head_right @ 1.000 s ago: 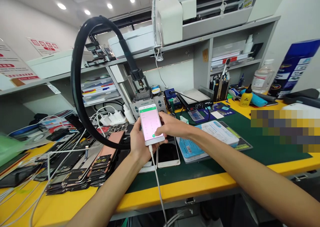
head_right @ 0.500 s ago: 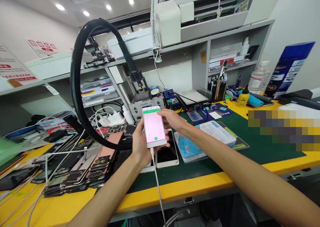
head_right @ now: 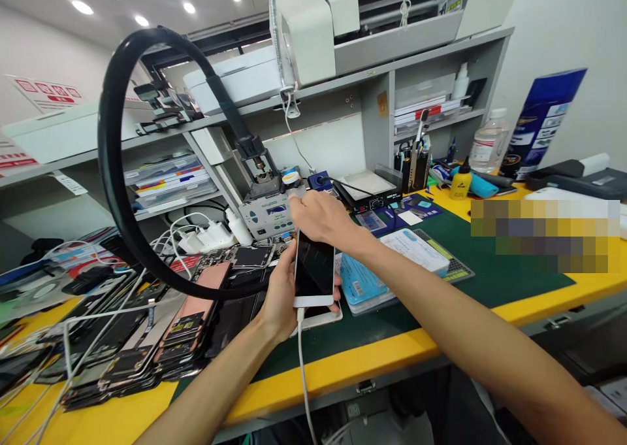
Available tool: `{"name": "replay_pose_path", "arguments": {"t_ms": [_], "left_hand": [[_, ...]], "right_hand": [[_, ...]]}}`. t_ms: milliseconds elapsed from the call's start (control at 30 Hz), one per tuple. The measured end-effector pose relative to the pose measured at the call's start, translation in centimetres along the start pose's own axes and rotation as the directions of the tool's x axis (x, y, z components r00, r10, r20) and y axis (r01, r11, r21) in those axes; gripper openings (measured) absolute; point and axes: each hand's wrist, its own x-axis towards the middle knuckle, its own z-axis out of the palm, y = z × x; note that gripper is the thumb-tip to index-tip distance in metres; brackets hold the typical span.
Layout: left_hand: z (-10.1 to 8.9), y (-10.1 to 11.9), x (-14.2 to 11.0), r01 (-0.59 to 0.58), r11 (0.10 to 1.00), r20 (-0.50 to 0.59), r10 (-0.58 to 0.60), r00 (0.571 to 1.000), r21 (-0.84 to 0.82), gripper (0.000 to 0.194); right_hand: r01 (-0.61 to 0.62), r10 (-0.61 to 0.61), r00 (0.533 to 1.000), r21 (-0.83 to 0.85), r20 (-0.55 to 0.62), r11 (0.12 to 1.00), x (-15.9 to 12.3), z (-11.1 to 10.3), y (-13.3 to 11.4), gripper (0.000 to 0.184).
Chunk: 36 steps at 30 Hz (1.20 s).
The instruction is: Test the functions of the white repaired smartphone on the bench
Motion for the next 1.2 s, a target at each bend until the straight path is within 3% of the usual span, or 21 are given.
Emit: {"name": "replay_pose_path", "arguments": {"t_ms": [167,400,567,700,800,867,967,1033,1200], "left_hand": [[0.2,-0.1,-0.1,0.047,0.998,-0.020,-0.046,0.999,0.030,0.070],[1.0,0.2,-0.6,0.015,0.999,-0.031,-0.014,0.999,0.044,0.068],[0.9,0.2,-0.4,0.027,0.999,-0.020,-0.026,0.999,0.032,0.066],[0.6,0.4,-0.5,-0.008,0.999,0.010,0.008,1.000,-0.038,0.065],[0.5,1.2,-0.8,-0.122,0.989,0.008,0.123,0.992,-0.082,0.066],[0.3,1.7,-0.9,-0.174,0.978,-0.016,0.173,0.985,-0.112,0.065],[0.1,2.1,-0.9,-0.178,0.973,-0.020,0.177,0.984,-0.146,0.066],[0.0,2.2,-0.8,-0.178,0.972,-0.014,0.178,0.984,-0.154,0.066],[-0.1,2.1,-0.8,-0.203,0.967,-0.005,0.205,0.979,-0.157,0.064]], "right_hand": [[-0.027,0.024,0.999,-0.125,-0.026,0.992,-0.1,0.3,0.2,0.058],[-0.040,0.030,0.998,-0.205,-0.049,0.978,-0.1,0.2,0.3,0.053],[-0.047,0.039,0.998,-0.159,-0.048,0.986,-0.2,-0.3,0.1,0.051],[-0.117,0.118,0.992,0.037,-0.032,0.992,0.5,-1.3,1.2,0.057],[-0.275,0.258,0.961,0.259,0.101,0.926,1.0,-1.4,3.1,0.061],[-0.351,0.314,0.934,0.291,0.169,0.890,1.1,-1.2,4.5,0.062],[-0.439,0.378,0.867,0.135,0.325,0.888,0.9,-0.5,5.9,0.059],[-0.431,0.394,0.822,-0.004,0.411,0.903,0.7,-0.1,6.3,0.055],[-0.367,0.361,0.823,-0.074,0.439,0.927,0.5,0.4,6.5,0.053]]}}
